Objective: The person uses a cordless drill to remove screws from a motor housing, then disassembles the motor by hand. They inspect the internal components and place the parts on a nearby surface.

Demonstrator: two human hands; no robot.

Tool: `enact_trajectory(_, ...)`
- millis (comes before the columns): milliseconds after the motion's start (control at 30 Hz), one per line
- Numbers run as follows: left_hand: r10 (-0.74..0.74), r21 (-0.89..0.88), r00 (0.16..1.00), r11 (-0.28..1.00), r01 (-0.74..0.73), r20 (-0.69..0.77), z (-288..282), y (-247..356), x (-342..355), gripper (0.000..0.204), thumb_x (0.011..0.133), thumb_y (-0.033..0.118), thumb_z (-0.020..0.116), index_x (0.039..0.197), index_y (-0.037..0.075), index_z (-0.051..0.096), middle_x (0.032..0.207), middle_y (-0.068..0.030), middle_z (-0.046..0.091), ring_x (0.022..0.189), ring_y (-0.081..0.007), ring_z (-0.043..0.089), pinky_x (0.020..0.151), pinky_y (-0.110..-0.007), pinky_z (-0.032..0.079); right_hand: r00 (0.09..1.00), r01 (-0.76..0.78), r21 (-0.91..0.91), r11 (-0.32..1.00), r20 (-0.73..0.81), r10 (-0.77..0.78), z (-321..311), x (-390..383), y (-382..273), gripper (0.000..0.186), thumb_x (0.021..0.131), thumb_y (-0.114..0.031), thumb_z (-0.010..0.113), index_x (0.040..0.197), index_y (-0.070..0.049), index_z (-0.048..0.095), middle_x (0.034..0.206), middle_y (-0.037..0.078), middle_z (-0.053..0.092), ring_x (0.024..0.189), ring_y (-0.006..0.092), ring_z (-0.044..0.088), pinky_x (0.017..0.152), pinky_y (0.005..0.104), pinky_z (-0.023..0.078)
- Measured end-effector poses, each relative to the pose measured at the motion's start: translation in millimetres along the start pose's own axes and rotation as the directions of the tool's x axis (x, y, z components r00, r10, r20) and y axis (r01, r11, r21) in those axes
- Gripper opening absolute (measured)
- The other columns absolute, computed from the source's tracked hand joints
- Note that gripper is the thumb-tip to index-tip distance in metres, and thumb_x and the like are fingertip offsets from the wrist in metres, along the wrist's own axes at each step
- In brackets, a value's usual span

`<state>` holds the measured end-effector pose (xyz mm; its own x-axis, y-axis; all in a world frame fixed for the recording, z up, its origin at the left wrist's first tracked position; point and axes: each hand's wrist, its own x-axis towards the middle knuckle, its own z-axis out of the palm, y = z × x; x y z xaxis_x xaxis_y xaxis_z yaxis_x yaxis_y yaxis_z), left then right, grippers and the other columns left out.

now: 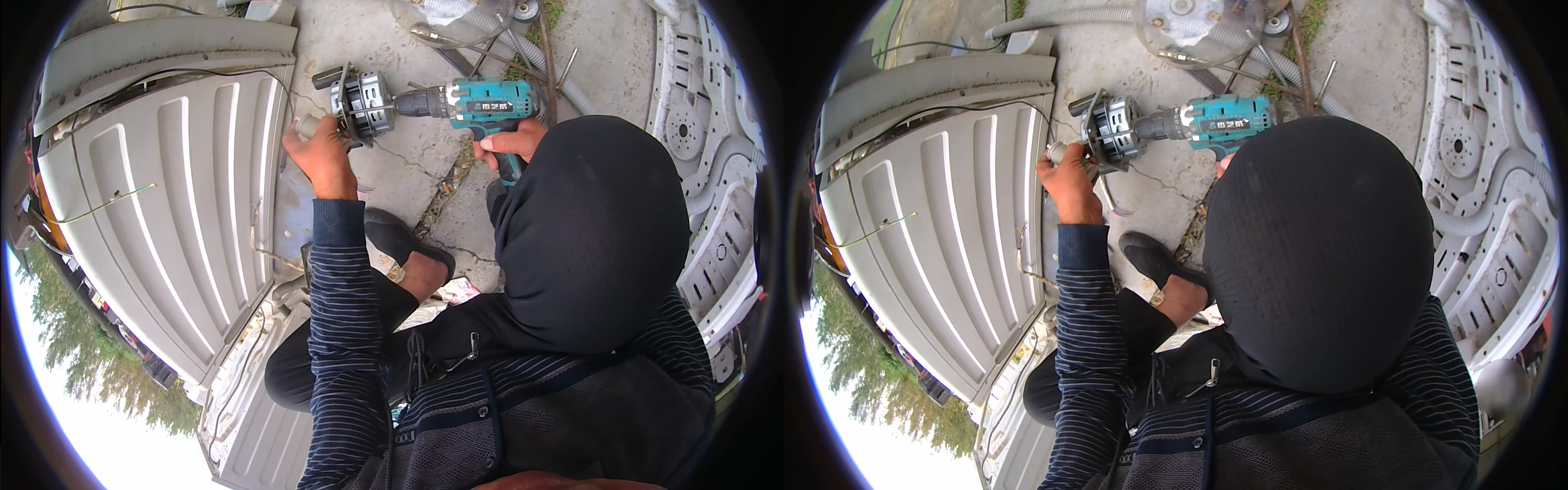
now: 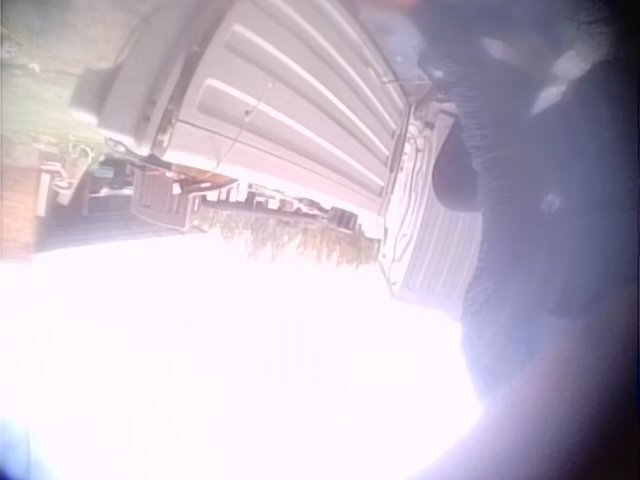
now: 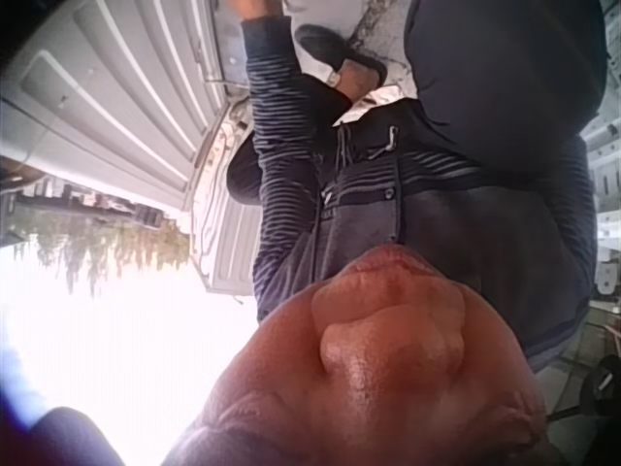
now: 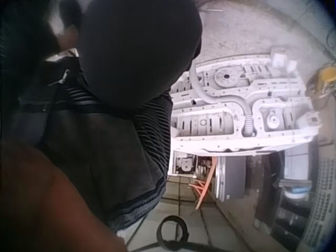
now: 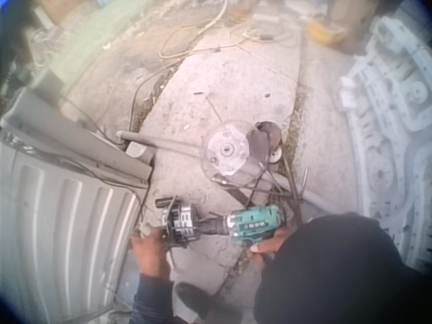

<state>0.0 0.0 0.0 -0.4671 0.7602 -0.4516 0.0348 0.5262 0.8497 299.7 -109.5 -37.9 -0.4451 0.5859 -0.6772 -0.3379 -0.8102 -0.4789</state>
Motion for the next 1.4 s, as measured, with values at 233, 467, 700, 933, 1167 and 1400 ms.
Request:
enact_trajectory(233,-0.01,0.004,1.0,1.0,0.01,-0.015,-2,-2,-4,0.073,0.082,-0.005,0.068,0.146,-0.006,0.033,0.096,-0.0142,0.062,0.068,-0.0183,0.06,0.057,-0.033,0.05,0.997,0.067,0.104,0.992,-0.055,-0.061,6,1,8,0.039,0.093,-0.017,0.074,0.127,-0.001,0.067,0.104,0.008,0.071,0.077,0.0181,0.068,0.07,0.0356,0.055)
enact_trajectory(467,-0.037,0.031,0.999,0.999,0.037,-0.014,-3,2,-1,0.066,0.086,-0.001,0.066,0.144,-0.003,0.035,0.097,-0.0149,0.063,0.068,-0.0193,0.06,0.056,-0.032,0.05,0.988,0.138,0.062,0.989,-0.073,-0.133,12,6,-12,0.045,0.091,-0.014,0.072,0.134,-0.004,0.064,0.109,0.01,0.072,0.074,0.0167,0.066,0.068,0.0359,0.056)
enact_trajectory(700,-0.14,-0.311,0.989,0.943,0.119,-0.046,-28,1,9,0.054,0.097,0.018,0.056,0.143,0.007,0.033,0.11,-0.0171,0.062,0.083,-0.0245,0.063,0.066,-0.038,0.054,1.0,-0.018,0.096,0.995,0.001,0.018,19,3,-30,0.049,0.092,-0.017,0.068,0.139,-0.005,0.061,0.119,0.013,0.073,0.073,0.0129,0.066,0.066,0.0324,0.057)
enact_trajectory(933,-0.079,-0.33,0.994,0.943,0.05,-0.076,-28,-12,18,0.072,0.105,0.025,0.063,0.157,0.006,0.017,0.127,-0.018,0.058,0.102,-0.0266,0.063,0.079,-0.044,0.058,0.995,-0.097,0.139,0.986,0.04,0.092,22,-4,-24,0.052,0.092,-0.019,0.069,0.14,-0.004,0.058,0.117,0.016,0.073,0.072,0.0122,0.066,0.066,0.0309,0.058)
enact_trajectory(1167,-0.055,-0.355,0.995,0.935,0.023,-0.078,-18,-4,13,0.07,0.107,0.023,0.062,0.159,0.007,0.017,0.114,-0.0152,0.065,0.092,-0.0232,0.066,0.078,-0.041,0.059,0.985,-0.17,0.111,0.979,0.009,0.17,16,3,-24,0.049,0.093,-0.023,0.071,0.136,-0.004,0.06,0.11,0.015,0.074,0.073,0.012,0.066,0.068,0.0305,0.058)
enact_trajectory(1400,-0.02,-0.37,0.996,0.929,-0.014,-0.089,-17,-1,8,0.061,0.107,0.022,0.063,0.153,0.007,0.025,0.116,-0.0152,0.064,0.093,-0.0236,0.067,0.08,-0.042,0.059,0.989,-0.147,0.061,0.987,-0.016,0.148,20,3,-30,0.045,0.092,-0.023,0.071,0.131,-0.002,0.065,0.105,0.013,0.073,0.073,0.0125,0.067,0.067,0.0306,0.058)
